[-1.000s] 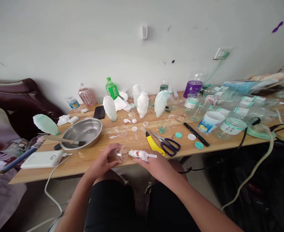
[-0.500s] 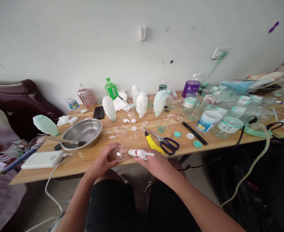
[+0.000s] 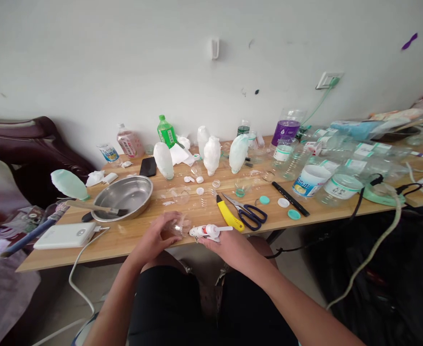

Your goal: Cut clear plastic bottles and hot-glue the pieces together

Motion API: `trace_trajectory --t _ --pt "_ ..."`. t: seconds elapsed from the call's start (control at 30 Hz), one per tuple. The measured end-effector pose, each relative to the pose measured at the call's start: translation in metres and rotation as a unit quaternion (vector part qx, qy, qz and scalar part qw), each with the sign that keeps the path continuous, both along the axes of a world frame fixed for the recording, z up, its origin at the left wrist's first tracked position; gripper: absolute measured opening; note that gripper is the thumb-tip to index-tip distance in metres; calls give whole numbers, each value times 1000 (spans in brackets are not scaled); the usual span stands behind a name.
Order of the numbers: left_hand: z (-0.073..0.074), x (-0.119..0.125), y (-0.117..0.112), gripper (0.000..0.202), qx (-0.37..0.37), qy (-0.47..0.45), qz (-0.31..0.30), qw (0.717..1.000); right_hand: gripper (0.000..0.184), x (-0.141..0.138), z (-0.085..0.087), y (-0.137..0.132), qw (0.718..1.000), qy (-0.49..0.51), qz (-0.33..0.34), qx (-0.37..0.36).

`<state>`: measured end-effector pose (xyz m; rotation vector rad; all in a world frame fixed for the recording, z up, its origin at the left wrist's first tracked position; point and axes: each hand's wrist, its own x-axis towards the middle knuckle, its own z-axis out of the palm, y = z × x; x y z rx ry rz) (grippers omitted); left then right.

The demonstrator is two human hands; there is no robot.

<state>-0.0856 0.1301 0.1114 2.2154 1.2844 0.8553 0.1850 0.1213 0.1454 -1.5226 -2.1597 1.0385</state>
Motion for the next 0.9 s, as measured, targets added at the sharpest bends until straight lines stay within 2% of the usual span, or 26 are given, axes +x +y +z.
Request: trace_trajectory --t 0.13,0.3,0.43,0.7,0.9 --pt "-1 0 -1 57 -12 -3 11 1000 43 0 0 3 1000 24 -1 -14" --pt "0 1 -1 85 -33 16 26 999 40 -8 10 -4 998 51 -19 -25" --pt "1 1 1 77 -30 37 4 999 40 -11 16 -10 999 27 -46 -12" --pt "4 3 0 72 -29 62 15 998 44 -5 10 0 999 7 -24 -27" --pt "3 3 1 66 -14 76 18 997 41 -2 7 -2 999 16 -18 -23"
